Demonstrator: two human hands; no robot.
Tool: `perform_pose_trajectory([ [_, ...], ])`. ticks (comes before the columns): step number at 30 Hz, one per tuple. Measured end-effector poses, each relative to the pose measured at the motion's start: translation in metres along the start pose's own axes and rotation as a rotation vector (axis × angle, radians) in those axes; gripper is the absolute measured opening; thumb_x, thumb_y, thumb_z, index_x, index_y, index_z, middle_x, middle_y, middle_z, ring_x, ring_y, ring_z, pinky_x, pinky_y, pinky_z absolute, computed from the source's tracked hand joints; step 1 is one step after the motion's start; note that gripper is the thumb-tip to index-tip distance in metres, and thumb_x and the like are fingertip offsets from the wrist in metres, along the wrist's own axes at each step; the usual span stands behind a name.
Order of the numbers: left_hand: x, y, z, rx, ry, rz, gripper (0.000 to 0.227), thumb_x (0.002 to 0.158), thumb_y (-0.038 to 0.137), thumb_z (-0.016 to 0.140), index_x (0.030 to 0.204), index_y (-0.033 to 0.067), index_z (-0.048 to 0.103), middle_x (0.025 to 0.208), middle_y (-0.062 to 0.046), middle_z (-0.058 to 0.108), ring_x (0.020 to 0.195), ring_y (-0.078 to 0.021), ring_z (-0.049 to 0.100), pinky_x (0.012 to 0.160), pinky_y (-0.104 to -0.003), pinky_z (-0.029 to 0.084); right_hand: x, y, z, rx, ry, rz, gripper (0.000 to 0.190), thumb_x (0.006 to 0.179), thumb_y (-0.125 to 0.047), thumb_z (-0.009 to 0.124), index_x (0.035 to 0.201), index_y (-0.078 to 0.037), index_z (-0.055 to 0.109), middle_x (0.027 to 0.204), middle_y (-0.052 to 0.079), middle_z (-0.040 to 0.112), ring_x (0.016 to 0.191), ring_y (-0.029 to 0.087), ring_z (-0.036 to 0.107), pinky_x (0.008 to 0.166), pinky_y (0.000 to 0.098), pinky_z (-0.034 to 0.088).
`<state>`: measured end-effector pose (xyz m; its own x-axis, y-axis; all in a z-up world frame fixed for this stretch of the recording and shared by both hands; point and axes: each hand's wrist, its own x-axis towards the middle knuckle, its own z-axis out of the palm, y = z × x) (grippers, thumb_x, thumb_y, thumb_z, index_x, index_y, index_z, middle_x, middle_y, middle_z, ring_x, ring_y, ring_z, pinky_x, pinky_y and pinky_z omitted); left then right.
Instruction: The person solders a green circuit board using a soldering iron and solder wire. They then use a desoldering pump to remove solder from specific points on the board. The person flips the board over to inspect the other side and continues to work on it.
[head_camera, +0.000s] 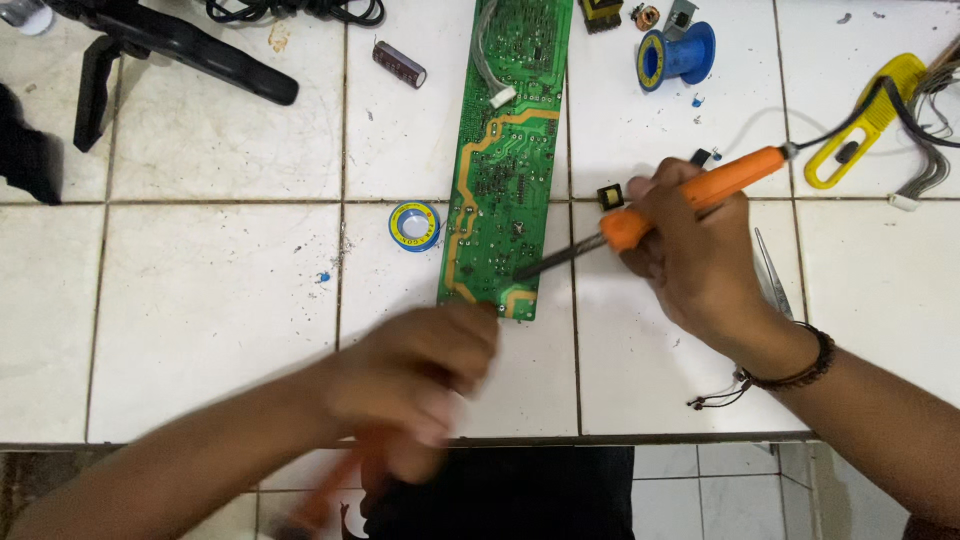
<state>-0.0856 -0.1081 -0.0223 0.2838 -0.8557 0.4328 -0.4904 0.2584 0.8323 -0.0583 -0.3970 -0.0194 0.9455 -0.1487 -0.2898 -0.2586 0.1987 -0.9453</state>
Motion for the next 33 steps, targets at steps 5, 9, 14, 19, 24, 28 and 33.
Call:
perform_pose_trajectory([
  [5,-0.003,0.046,-0.006,-0.086,0.999,0.284,0.037,0.124,0.056,0.066,0.138,0.0276,0.047,0.103,-0.008,0.045,0.087,-0.0285,0.052,0.086,-0.048,0.053,-0.001,-0.020,0.000,0.198,0.059,0.034,0.041,0.112,-0.020,0.060,0.077,-0.018,0.038,0.060,-0.003,0.028,0.050,0.009,0.023,0.050,0.0272,0.018],
  [9,0.002,0.050,-0.029,-0.025,1.134,0.106,0.056,0.119,0.079,0.070,0.128,0.0302,0.043,0.093,-0.006,0.034,0.076,-0.0259,0.041,0.075,-0.042,0.049,0.002,-0.017,-0.001,0.190,0.062,0.083,0.041,0.110,-0.028,0.066,0.076,-0.021,0.044,0.058,-0.006,0.033,0.046,0.006,0.027,0.048,0.0251,0.019],
  [14,-0.001,0.051,-0.047,-0.246,1.195,-0.136,0.083,0.079,0.097,0.067,0.081,0.0184,0.039,0.074,-0.001,0.038,0.067,-0.0181,0.042,0.066,-0.034,0.044,-0.008,-0.015,0.007,0.080,-0.025,-0.016,0.043,0.114,-0.014,0.059,0.077,-0.020,0.038,0.057,-0.004,0.028,0.046,0.009,0.024,0.047,0.0252,0.024],
  [19,-0.018,0.047,-0.053,-0.248,1.075,-0.065,0.087,0.100,0.091,0.092,0.082,0.0199,0.045,0.075,0.001,0.042,0.068,-0.0156,0.045,0.077,-0.032,0.045,-0.010,-0.005,0.002,0.015,-0.012,-0.032,0.033,0.110,-0.006,0.059,0.084,-0.018,0.043,0.057,-0.002,0.030,0.043,0.009,0.030,0.045,0.0254,0.027],
  [24,-0.032,0.060,-0.057,-0.195,0.995,-0.269,0.103,0.112,0.096,0.102,0.076,0.0195,0.044,0.070,0.001,0.041,0.068,-0.0192,0.043,0.077,-0.034,0.046,-0.011,0.001,-0.003,-0.048,-0.034,-0.038,0.030,0.115,-0.007,0.054,0.090,-0.018,0.044,0.058,-0.005,0.031,0.044,0.004,0.031,0.045,0.0216,0.029],
  [28,-0.038,0.049,-0.045,-0.252,1.038,-0.211,0.095,0.120,0.087,0.102,0.083,0.0230,0.042,0.073,0.005,0.043,0.069,-0.0186,0.042,0.093,-0.041,0.055,-0.012,0.002,0.001,-0.053,-0.044,-0.033,0.034,0.111,-0.017,0.055,0.083,-0.020,0.037,0.056,-0.004,0.024,0.044,0.008,0.025,0.045,0.0253,0.024],
  [33,-0.044,0.046,-0.036,-0.324,1.080,-0.128,0.087,0.131,0.075,0.102,0.092,0.0274,0.041,0.076,0.009,0.045,0.071,-0.0178,0.041,0.113,-0.051,0.066,-0.011,0.007,-0.004,-0.060,0.036,0.015,0.035,0.107,-0.023,0.061,0.082,-0.019,0.037,0.057,-0.002,0.022,0.046,0.008,0.023,0.042,0.0220,0.020],
])
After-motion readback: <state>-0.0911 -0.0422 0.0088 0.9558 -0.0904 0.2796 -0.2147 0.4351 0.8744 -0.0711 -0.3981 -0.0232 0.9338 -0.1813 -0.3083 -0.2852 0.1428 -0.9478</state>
